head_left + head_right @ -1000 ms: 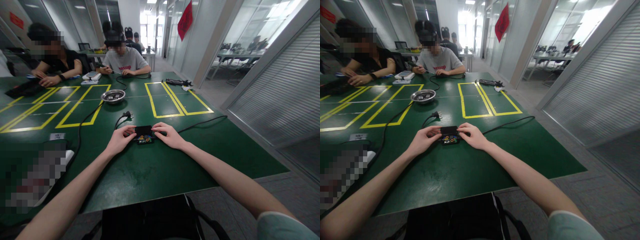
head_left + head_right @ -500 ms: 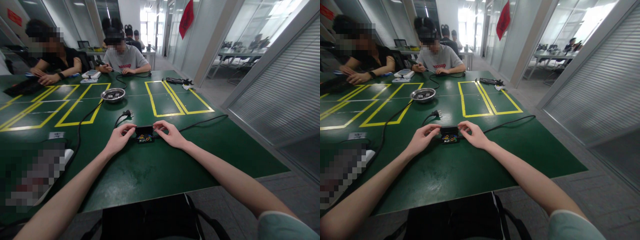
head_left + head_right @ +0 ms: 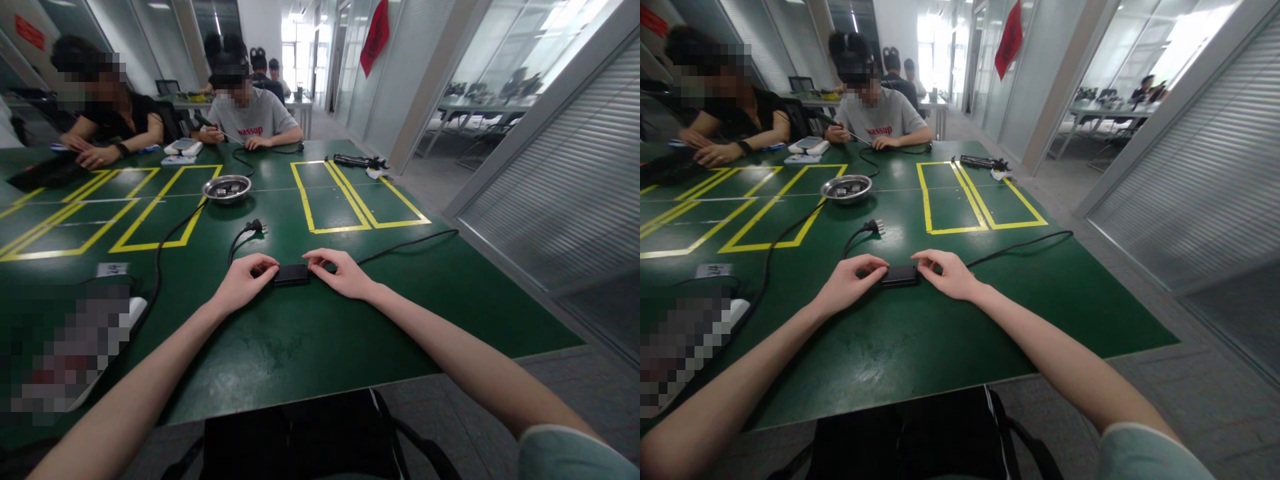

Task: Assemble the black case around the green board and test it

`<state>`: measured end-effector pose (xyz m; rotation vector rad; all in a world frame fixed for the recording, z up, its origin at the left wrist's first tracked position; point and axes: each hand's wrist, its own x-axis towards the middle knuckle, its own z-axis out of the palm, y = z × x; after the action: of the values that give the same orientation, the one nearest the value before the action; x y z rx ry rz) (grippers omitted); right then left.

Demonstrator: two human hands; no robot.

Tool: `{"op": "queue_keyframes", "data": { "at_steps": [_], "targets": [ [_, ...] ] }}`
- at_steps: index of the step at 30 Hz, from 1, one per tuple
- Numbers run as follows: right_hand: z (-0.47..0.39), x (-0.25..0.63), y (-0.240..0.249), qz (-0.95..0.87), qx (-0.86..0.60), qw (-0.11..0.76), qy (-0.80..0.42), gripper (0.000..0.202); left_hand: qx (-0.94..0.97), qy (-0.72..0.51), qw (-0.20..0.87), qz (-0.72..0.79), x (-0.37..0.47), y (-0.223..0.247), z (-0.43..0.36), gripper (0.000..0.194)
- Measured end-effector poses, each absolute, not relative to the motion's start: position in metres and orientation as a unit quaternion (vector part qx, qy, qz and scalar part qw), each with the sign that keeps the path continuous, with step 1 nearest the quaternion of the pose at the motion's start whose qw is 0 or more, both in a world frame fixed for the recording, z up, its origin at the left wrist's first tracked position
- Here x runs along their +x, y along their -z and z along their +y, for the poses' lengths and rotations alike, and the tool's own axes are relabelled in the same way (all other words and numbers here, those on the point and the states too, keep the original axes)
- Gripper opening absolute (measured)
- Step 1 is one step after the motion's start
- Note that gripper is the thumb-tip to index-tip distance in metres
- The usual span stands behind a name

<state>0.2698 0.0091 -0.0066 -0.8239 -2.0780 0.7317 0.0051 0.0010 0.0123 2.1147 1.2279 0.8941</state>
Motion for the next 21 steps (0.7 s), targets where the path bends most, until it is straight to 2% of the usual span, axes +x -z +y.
{"op": "queue_keyframes", "data": {
  "at_steps": [6, 12, 17, 21],
  "targets": [
    [0.010, 0.269, 0.010, -0.819, -0.317, 0.381, -0.288, 0.027, 0.829, -0.278, 0.176, 0.453, 0.005, -0.008, 0.003, 0.028],
    [0.012, 0.269, 0.010, -0.830, -0.359, 0.341, -0.259, 0.027, 0.852, -0.243, 0.099, 0.454, 0.010, -0.002, 0.004, 0.036],
    [0.009, 0.269, 0.008, -0.841, -0.369, 0.318, -0.237, 0.017, 0.864, -0.218, 0.095, 0.443, 0.010, -0.006, 0.002, 0.040],
    [0.005, 0.269, 0.002, -0.842, -0.355, 0.313, -0.260, 0.019, 0.866, -0.195, 0.104, 0.450, 0.014, -0.012, -0.001, 0.039]
  ]
}}
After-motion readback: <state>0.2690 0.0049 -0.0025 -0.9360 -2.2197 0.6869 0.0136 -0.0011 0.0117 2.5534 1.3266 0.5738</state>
